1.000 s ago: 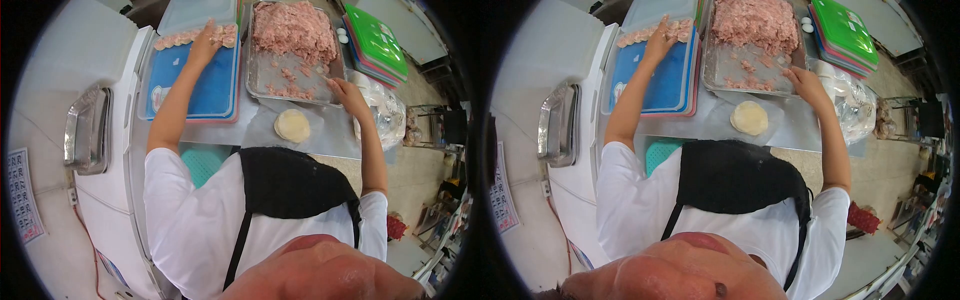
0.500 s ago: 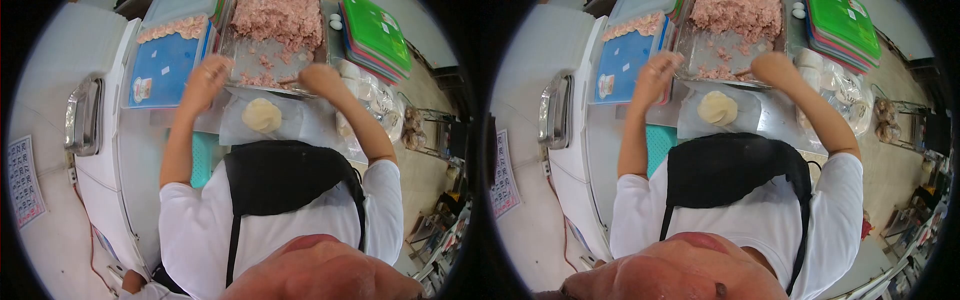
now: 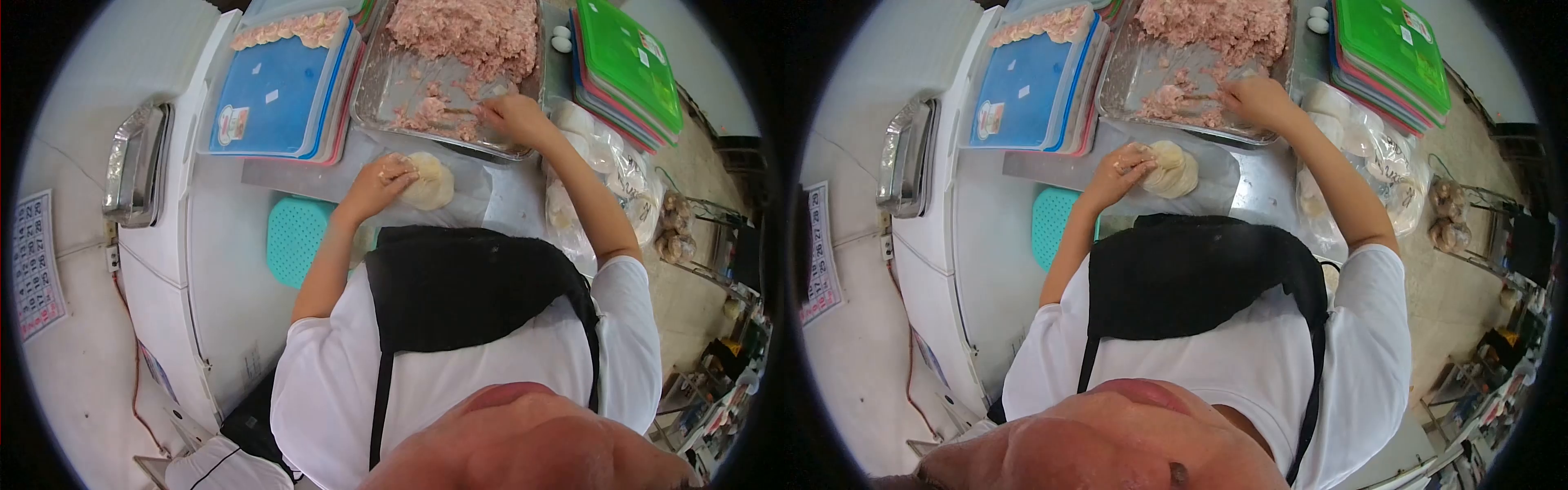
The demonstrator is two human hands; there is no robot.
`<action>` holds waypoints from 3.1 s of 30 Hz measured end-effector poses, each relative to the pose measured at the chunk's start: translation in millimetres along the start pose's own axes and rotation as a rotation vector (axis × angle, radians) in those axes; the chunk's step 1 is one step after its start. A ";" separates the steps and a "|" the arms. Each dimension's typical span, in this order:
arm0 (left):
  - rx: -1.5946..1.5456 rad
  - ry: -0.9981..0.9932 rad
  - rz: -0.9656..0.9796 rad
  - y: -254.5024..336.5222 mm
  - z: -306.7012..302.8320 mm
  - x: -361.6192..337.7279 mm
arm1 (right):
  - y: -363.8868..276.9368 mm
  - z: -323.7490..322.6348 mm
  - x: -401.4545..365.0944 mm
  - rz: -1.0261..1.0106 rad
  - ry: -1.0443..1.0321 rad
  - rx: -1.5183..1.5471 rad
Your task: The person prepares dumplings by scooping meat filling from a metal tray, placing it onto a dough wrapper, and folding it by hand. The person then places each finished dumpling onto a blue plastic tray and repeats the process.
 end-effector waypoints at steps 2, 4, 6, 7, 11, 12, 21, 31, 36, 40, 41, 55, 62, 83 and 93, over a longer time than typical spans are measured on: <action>-0.089 0.014 0.043 -5.7 -6.0 2.2 | -8.2 -5.1 19.8 -0.028 0.044 -0.113; -0.172 0.088 -0.001 -6.2 -13.9 6.2 | -30.7 14.9 24.4 -0.030 -0.058 -0.162; -0.442 0.144 -0.070 -18.6 -22.7 10.1 | -41.9 25.6 20.8 -0.023 -0.100 -0.090; -0.670 0.162 -0.119 -34.1 -24.9 13.1 | -41.7 25.4 16.0 -0.017 -0.090 0.005; -0.586 0.176 -0.098 -36.1 -34.7 30.9 | -23.1 18.0 -7.0 0.117 -0.039 0.354; -0.752 0.224 -0.136 -33.0 -37.5 37.7 | -20.3 12.4 -13.2 0.143 0.018 0.458; -1.685 0.149 0.002 38.7 -23.3 139.3 | -35.1 -50.3 -23.7 0.263 0.590 0.423; -1.746 0.325 -0.274 -7.5 -13.3 158.5 | -80.4 -59.7 -55.4 0.314 0.297 -0.198; -1.756 0.338 -0.282 9.0 -18.1 146.2 | -89.8 -95.1 -59.9 0.245 0.282 -0.356; -2.359 -0.191 -0.118 -10.1 -13.3 164.6 | -83.7 -80.7 -52.9 0.170 0.352 -0.251; -2.176 0.132 -0.171 13.3 -17.2 150.8 | -76.3 -79.7 -50.7 0.160 0.326 -0.230; -0.155 -0.111 0.129 132.9 -26.9 108.1 | -30.2 -117.1 -85.7 -0.094 0.248 0.410; 0.097 0.049 0.009 81.9 -26.4 122.4 | -18.8 -119.4 -82.3 -0.053 0.423 0.060; 0.018 0.032 0.108 88.3 -63.3 104.2 | -76.8 -145.9 -78.8 -0.029 0.368 -0.050; 0.164 0.126 0.396 89.2 -138.8 80.7 | -136.1 -146.0 -36.8 -0.059 0.421 0.113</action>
Point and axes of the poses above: each hand's wrist, its own x-axis towards the middle knuckle, its own z-axis out of the palm, y = z × x, the point moved 6 cm from there along x, towards the middle knuckle, and after that the axes turned 11 degrees about -x, right-handed, at the moved point
